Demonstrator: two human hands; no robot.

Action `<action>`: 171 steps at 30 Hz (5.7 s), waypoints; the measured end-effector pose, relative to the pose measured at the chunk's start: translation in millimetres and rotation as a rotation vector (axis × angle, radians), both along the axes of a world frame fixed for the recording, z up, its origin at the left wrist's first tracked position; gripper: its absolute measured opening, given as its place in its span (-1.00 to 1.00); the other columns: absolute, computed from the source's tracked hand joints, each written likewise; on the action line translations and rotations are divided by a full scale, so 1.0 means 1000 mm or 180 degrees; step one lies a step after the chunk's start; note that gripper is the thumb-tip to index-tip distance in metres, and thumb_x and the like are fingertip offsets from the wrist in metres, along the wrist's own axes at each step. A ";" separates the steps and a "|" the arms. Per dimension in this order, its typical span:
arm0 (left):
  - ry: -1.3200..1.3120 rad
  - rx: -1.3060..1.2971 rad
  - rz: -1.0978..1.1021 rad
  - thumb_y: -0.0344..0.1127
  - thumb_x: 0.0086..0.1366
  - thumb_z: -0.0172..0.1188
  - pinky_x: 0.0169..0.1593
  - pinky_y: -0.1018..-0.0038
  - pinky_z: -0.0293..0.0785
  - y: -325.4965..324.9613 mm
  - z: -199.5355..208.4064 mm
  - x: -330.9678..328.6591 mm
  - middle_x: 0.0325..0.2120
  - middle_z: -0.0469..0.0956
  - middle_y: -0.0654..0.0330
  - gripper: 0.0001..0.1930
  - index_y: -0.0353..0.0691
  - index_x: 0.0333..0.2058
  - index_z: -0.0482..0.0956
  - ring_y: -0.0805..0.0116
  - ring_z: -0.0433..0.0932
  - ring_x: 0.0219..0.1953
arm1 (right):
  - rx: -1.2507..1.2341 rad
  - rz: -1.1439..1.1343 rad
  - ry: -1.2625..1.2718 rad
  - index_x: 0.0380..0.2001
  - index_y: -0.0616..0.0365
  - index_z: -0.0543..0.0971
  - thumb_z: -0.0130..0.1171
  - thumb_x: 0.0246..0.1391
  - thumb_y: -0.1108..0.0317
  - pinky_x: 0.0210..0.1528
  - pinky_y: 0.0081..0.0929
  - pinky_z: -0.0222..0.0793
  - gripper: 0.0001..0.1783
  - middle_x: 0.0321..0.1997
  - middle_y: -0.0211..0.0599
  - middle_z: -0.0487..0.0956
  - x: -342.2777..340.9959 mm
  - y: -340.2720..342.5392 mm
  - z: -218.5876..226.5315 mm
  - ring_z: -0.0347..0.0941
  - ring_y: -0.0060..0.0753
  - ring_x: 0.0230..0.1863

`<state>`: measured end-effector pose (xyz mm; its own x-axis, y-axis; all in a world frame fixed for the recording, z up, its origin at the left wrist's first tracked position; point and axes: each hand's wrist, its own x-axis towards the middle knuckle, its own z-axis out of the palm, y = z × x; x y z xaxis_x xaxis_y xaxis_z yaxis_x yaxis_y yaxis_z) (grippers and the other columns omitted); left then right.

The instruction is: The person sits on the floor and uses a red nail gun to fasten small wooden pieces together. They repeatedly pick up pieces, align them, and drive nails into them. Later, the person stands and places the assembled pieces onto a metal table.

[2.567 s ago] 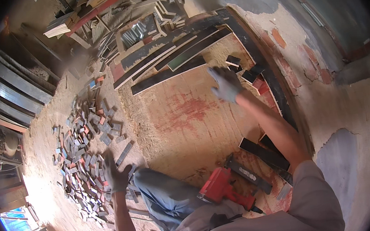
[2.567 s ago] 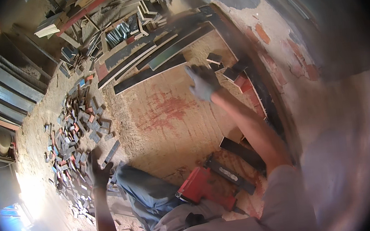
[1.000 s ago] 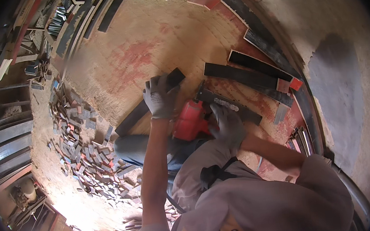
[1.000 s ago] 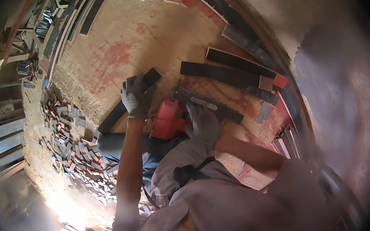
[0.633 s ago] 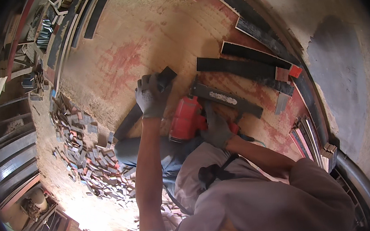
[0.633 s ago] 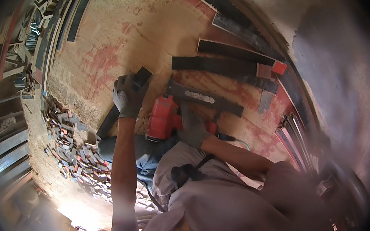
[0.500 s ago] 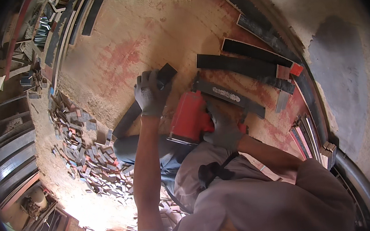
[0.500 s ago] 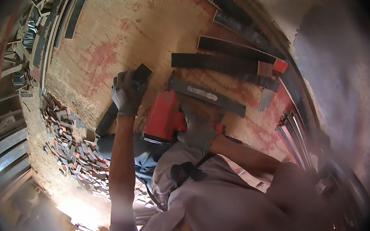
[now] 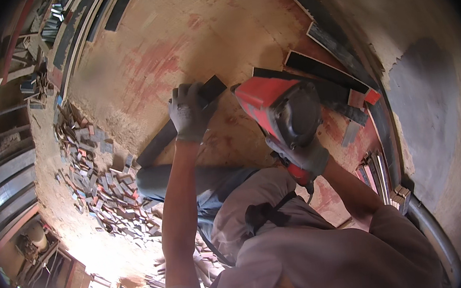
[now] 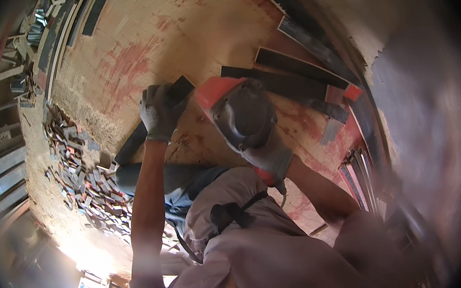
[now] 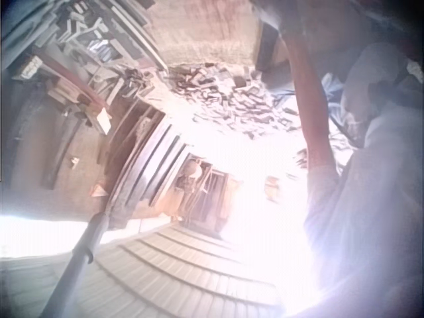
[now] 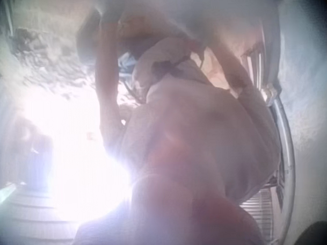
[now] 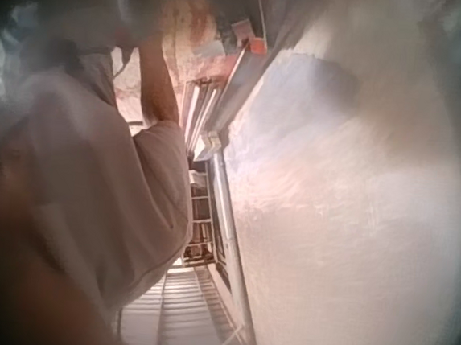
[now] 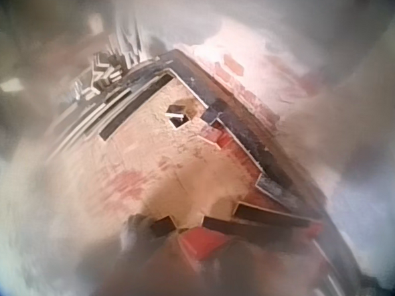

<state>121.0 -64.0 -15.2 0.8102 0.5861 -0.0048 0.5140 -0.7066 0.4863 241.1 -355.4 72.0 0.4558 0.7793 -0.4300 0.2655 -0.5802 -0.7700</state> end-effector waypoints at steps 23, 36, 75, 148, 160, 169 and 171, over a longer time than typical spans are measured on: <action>-0.0040 -0.0374 0.0215 0.00 0.03 0.62 0.21 0.01 0.48 0.000 0.000 -0.012 0.08 0.57 0.11 -0.32 -0.04 0.13 0.64 -0.06 0.49 0.18 | -0.1303 -0.0431 0.1093 0.10 0.11 0.68 0.37 0.38 0.35 0.06 -0.31 0.60 -0.72 0.11 -0.32 0.72 -0.002 0.082 0.045 0.67 -0.33 0.14; 0.0313 -0.0055 -0.0043 -0.14 -0.06 0.66 0.07 0.11 0.59 0.035 0.024 -0.084 -0.14 0.60 0.11 -0.39 -0.06 0.02 0.69 -0.01 0.59 0.00 | -0.0074 0.0917 -0.1433 0.49 0.25 0.23 0.42 0.07 -0.12 0.28 0.03 0.47 0.08 0.22 0.23 0.57 -0.055 -0.015 0.024 0.56 0.22 0.25; 0.0190 0.0408 0.0881 0.10 -0.33 0.80 0.49 -0.12 0.19 0.069 0.046 -0.128 0.49 0.22 -0.21 0.54 -0.25 0.58 0.03 -0.27 0.21 0.49 | 0.3164 0.2089 -0.1583 -0.57 -0.03 0.67 0.40 -0.17 0.29 -0.15 -0.09 0.52 -0.92 -0.44 -0.28 0.61 -0.052 0.351 -0.060 0.57 -0.05 -0.28; -0.0091 0.0347 0.0031 0.02 0.01 0.59 0.00 0.12 0.62 0.004 -0.004 -0.038 -0.03 0.72 0.21 -0.34 -0.03 0.11 0.73 0.04 0.64 -0.07 | 0.0090 -0.0609 0.0207 -0.01 0.02 0.69 0.44 0.35 0.07 -0.13 -0.34 0.55 -0.67 -0.26 -0.38 0.67 -0.030 0.000 0.023 0.59 -0.46 -0.27; -0.0017 0.0196 -0.0021 0.10 0.08 0.57 0.00 0.11 0.64 0.008 0.001 -0.036 0.00 0.73 0.20 -0.36 -0.06 0.10 0.73 0.03 0.65 -0.07 | 0.0060 -0.0545 0.0395 -0.06 -0.02 0.68 0.39 0.38 0.11 -0.34 -0.33 0.43 -0.76 -0.44 -0.52 0.54 -0.032 0.023 -0.001 0.45 -0.57 -0.45; 0.0101 0.0111 -0.0023 0.11 0.10 0.54 0.01 0.10 0.63 0.010 0.008 -0.036 0.02 0.72 0.24 -0.36 0.00 0.14 0.71 0.05 0.65 -0.04 | 0.0182 -0.1594 0.2293 -0.08 0.07 0.67 0.36 0.41 0.21 -0.32 -0.40 0.45 -0.81 -0.39 -0.49 0.58 -0.036 0.042 -0.003 0.50 -0.57 -0.39; 0.0113 0.0136 -0.0038 0.10 0.10 0.54 0.01 0.10 0.63 0.011 0.009 -0.037 0.02 0.72 0.24 -0.35 0.00 0.14 0.70 0.05 0.65 -0.05 | 0.0089 -0.1747 0.2610 -0.09 0.09 0.68 0.36 0.41 0.24 -0.31 -0.43 0.46 -0.83 -0.37 -0.50 0.60 -0.034 0.045 -0.007 0.53 -0.59 -0.37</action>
